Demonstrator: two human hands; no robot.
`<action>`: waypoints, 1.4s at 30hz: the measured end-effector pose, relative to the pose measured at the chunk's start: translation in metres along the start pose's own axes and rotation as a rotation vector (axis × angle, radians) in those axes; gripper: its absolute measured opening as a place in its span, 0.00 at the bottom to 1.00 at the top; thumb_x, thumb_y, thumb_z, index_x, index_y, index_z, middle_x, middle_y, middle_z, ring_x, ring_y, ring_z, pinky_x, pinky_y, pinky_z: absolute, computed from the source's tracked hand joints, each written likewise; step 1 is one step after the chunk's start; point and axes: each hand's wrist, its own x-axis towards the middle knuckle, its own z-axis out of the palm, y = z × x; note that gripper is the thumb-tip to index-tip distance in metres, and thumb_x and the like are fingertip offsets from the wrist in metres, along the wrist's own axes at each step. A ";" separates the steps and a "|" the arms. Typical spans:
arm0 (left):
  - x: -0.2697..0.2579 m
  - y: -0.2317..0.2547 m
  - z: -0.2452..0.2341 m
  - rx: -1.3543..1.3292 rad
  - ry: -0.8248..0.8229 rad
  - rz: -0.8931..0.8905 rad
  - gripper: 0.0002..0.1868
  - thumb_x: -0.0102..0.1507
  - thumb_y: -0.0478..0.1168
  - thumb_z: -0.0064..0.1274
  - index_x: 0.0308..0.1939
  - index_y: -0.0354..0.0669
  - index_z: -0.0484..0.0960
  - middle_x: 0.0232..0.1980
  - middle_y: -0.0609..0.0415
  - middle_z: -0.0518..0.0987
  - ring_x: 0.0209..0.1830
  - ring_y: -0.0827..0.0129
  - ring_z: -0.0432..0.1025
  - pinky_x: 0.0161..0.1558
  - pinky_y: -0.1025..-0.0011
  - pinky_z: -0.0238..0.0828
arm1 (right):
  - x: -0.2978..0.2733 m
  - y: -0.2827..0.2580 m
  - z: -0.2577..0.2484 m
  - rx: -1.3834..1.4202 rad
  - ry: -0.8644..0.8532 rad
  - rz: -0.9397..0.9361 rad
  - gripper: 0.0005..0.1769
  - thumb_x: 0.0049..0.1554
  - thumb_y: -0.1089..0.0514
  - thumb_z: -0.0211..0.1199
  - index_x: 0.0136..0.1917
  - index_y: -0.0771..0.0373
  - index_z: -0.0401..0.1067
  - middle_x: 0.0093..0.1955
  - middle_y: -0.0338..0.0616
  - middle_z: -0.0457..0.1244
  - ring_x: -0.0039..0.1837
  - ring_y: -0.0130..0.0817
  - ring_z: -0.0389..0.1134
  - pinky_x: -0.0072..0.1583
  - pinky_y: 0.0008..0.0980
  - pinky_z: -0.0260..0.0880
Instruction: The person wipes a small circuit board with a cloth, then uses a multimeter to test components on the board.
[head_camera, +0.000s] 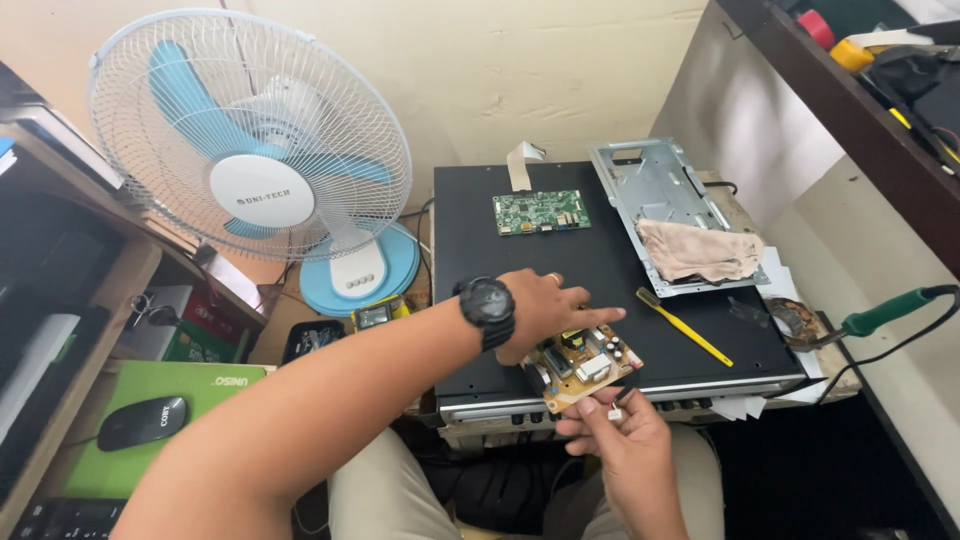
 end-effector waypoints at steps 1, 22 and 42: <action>0.000 0.000 -0.005 0.000 -0.002 -0.001 0.81 0.61 0.40 0.77 0.95 0.74 0.22 0.93 0.50 0.54 0.76 0.45 0.67 0.52 0.50 0.86 | 0.000 0.003 0.002 0.001 -0.001 0.001 0.07 0.68 0.67 0.70 0.56 0.72 0.74 0.47 0.73 0.78 0.44 0.57 0.83 0.40 0.43 0.81; 0.027 -0.041 0.060 0.112 0.400 -0.155 0.64 0.70 0.34 0.63 0.96 0.65 0.31 0.90 0.46 0.66 0.67 0.42 0.78 0.45 0.48 0.86 | 0.004 0.009 0.002 0.008 -0.180 0.070 0.18 0.67 0.65 0.67 0.67 0.76 0.75 0.63 0.70 0.79 0.59 0.57 0.83 0.50 0.38 0.80; -0.032 0.007 0.470 -1.358 1.390 -1.337 0.19 0.66 0.40 0.60 0.61 0.48 0.92 0.52 0.55 0.95 0.52 0.66 0.88 0.57 0.65 0.83 | 0.043 0.057 -0.049 -0.465 -0.275 0.078 0.16 0.75 0.63 0.64 0.61 0.83 0.84 0.44 0.81 0.80 0.37 0.65 0.76 0.41 0.52 0.71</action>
